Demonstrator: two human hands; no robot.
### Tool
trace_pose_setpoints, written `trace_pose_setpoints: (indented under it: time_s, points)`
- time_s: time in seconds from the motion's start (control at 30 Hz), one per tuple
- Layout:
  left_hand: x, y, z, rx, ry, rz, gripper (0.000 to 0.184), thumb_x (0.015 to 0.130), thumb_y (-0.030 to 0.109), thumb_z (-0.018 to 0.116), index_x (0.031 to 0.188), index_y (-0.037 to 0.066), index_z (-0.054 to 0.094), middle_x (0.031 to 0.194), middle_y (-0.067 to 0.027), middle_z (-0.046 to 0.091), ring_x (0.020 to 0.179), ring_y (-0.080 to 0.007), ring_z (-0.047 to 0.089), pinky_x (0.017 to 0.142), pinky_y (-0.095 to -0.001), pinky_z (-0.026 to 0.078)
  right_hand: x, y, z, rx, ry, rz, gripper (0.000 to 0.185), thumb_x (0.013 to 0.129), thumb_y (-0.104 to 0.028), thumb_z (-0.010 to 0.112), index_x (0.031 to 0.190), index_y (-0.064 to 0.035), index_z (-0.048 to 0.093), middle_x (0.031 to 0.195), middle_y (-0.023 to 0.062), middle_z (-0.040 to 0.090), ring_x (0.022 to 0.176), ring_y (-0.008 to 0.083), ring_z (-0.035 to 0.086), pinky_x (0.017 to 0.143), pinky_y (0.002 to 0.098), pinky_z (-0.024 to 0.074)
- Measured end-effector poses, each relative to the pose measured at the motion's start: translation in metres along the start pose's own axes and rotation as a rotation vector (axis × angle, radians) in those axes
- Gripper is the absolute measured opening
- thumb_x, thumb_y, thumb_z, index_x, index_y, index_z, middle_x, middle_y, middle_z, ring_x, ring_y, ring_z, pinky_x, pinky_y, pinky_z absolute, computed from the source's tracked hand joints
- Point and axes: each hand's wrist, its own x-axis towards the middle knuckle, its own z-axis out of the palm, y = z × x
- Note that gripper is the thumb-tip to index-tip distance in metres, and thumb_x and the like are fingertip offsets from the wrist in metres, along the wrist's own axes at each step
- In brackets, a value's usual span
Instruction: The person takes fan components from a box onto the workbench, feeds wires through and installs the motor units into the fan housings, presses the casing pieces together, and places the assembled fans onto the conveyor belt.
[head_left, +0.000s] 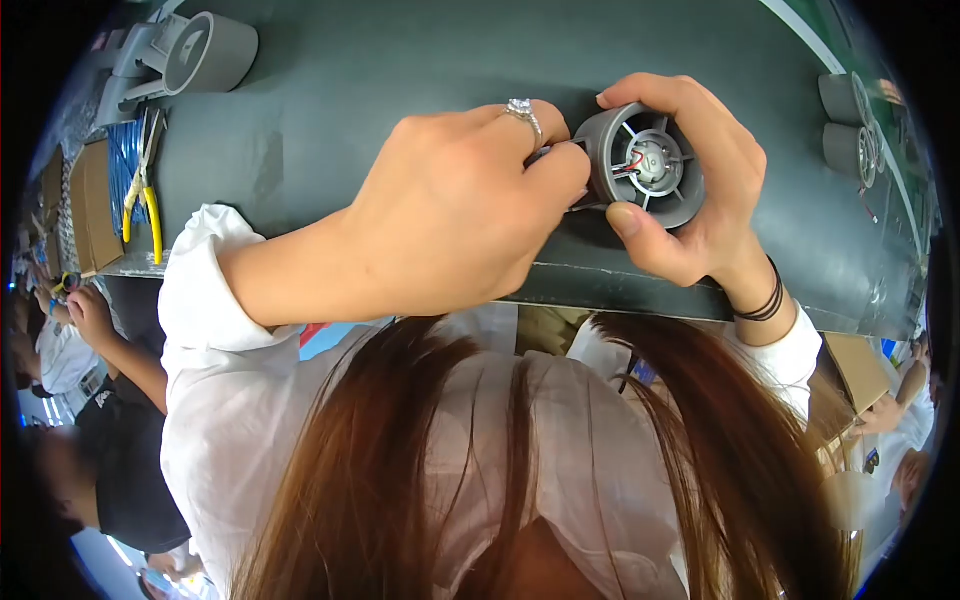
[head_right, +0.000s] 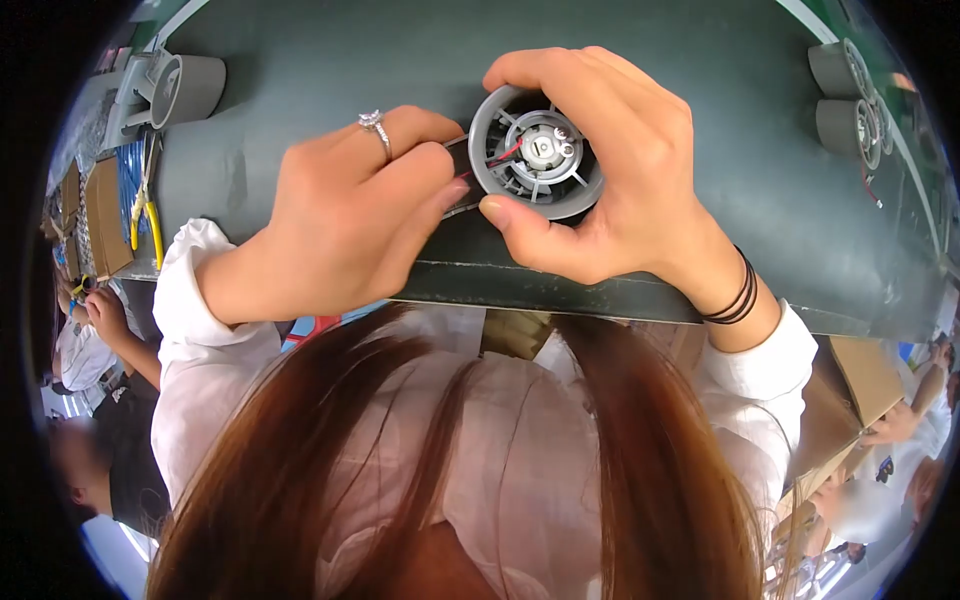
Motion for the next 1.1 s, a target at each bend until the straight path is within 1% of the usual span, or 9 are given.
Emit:
trace_pose_setpoints:
  time_s: [0.03,0.13,0.3,0.4,0.6,0.7,0.9,1.0,1.1]
  points:
    - [0.0016,-0.0013,-0.0019,0.004,-0.025,0.021,0.014,0.071,-0.001,0.067,0.08,0.002,0.056,0.09,-0.0109,0.064,0.06,-0.0252,0.056,0.048,-0.0344,0.044,-0.0005,-0.0001,-0.0012,-0.017,0.003,0.002,0.046,0.06,-0.026,0.073,0.096,0.0002,0.062,0.079,0.0098,0.063,0.064,0.0249,0.058,0.058,0.0316,0.0473]
    - [0.0024,-0.0061,-0.0059,0.005,-0.064,0.074,0.015,0.069,-0.002,0.067,0.078,0.001,0.055,0.094,-0.0135,0.065,0.061,-0.0261,0.058,0.048,-0.034,0.044,-0.0032,-0.0019,-0.0038,-0.094,-0.063,0.006,0.055,0.07,-0.038,0.068,0.097,0.01,0.06,0.088,0.018,0.064,0.07,0.0264,0.061,0.063,0.0316,0.0491]
    - [-0.0008,-0.0098,-0.0062,-0.008,-0.034,0.126,0.015,0.064,-0.001,0.065,0.074,-0.001,0.054,0.101,-0.0178,0.066,0.065,-0.0281,0.063,0.05,-0.0332,0.048,-0.0033,-0.0001,-0.0044,-0.105,-0.053,-0.008,0.056,0.07,-0.039,0.067,0.097,0.0098,0.06,0.084,0.0169,0.063,0.066,0.0256,0.059,0.059,0.0314,0.0474]
    - [-0.0027,-0.0112,-0.0055,0.026,-0.033,0.144,0.015,0.062,0.0,0.062,0.073,0.0,0.052,0.102,-0.0184,0.066,0.068,-0.0285,0.065,0.052,-0.0334,0.051,-0.0028,0.0006,-0.0049,-0.094,-0.061,-0.016,0.057,0.071,-0.04,0.067,0.097,0.0098,0.06,0.083,0.0166,0.062,0.065,0.025,0.058,0.057,0.0313,0.0463]
    - [-0.001,-0.01,-0.0083,0.115,-0.05,0.21,0.014,0.059,0.005,0.058,0.069,-0.001,0.05,0.104,-0.0206,0.066,0.071,-0.0282,0.066,0.055,-0.0342,0.053,-0.0044,0.0,-0.0058,-0.089,-0.066,0.006,0.057,0.072,-0.04,0.067,0.097,0.0101,0.06,0.082,0.0168,0.062,0.064,0.0248,0.058,0.056,0.0312,0.046]
    - [-0.0015,-0.0111,-0.0049,0.15,0.004,0.252,0.015,0.059,0.006,0.059,0.068,-0.002,0.05,0.105,-0.0212,0.066,0.071,-0.0286,0.066,0.058,-0.0351,0.054,-0.0051,-0.0007,-0.0056,-0.124,-0.048,-0.015,0.057,0.073,-0.04,0.067,0.096,0.0108,0.06,0.081,0.0167,0.062,0.062,0.0246,0.058,0.055,0.0306,0.0462]
    - [-0.0043,-0.0063,-0.0056,0.219,0.009,0.253,0.012,0.063,0.005,0.06,0.065,-0.001,0.05,0.106,-0.0215,0.066,0.079,-0.0295,0.069,0.069,-0.0375,0.058,-0.0075,0.0011,-0.003,-0.17,0.001,-0.101,0.056,0.076,-0.04,0.067,0.094,0.0125,0.059,0.08,0.0174,0.064,0.058,0.024,0.058,0.05,0.0294,0.0461]
    - [-0.0062,-0.0065,-0.0079,0.209,-0.014,0.249,0.011,0.064,0.004,0.06,0.065,-0.001,0.05,0.106,-0.0215,0.067,0.081,-0.0293,0.069,0.074,-0.0395,0.058,-0.0072,0.0007,-0.0025,-0.18,0.004,-0.109,0.056,0.076,-0.04,0.067,0.093,0.0127,0.059,0.08,0.0173,0.064,0.057,0.0233,0.058,0.049,0.0291,0.0456]
    - [-0.0065,-0.0058,-0.0087,0.234,-0.009,0.254,0.012,0.063,0.006,0.061,0.065,0.0,0.051,0.107,-0.0212,0.067,0.082,-0.0284,0.069,0.077,-0.0413,0.057,-0.007,0.0001,-0.0025,-0.185,0.003,-0.111,0.056,0.076,-0.04,0.067,0.093,0.0128,0.059,0.08,0.017,0.064,0.056,0.0227,0.057,0.049,0.0287,0.0449]
